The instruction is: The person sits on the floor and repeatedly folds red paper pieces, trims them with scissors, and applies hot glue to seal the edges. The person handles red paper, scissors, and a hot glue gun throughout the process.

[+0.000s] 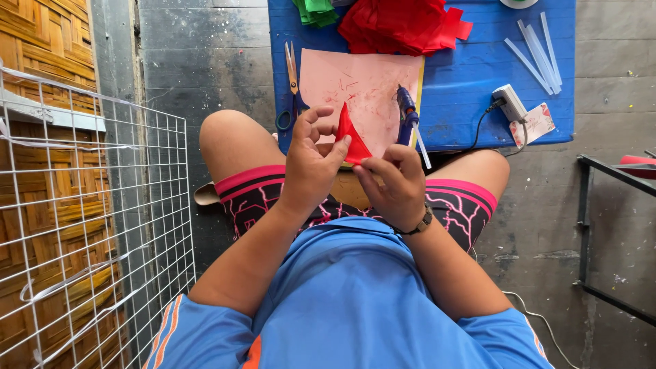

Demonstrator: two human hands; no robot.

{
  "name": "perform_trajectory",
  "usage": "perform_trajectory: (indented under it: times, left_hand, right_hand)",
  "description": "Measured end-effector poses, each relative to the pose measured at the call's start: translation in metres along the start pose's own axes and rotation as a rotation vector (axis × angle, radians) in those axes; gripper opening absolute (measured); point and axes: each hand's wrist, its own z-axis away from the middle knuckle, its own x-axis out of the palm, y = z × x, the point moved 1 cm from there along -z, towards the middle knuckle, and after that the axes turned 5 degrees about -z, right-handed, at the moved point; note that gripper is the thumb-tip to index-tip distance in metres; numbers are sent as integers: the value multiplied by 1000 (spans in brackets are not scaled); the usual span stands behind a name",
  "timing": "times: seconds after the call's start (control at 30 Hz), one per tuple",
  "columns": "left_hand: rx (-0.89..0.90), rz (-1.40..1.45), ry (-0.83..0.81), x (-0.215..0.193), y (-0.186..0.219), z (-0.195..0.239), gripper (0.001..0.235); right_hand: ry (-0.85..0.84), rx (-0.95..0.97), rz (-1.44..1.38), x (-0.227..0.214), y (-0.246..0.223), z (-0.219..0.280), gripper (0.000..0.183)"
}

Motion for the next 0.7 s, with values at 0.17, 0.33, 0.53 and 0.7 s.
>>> perform_trajectory:
  times: [0.17, 0.33, 0.53, 0.7]
  left_hand:
    - [50, 12, -15, 4, 3, 4, 51]
    - [83, 47, -45, 5, -3, 5, 49]
    - [103, 71, -58, 5, -6, 5, 47]
    - [137, 93, -59, 6, -8, 5, 46]
  right_hand:
    - [52, 145, -33, -2, -6, -13, 22]
    - [55, 253, -108, -1, -6, -10, 29]
    - [22, 331, -157, 0, -3, -6, 29]
    - [-2, 379, -198, 1, -2, -4, 18]
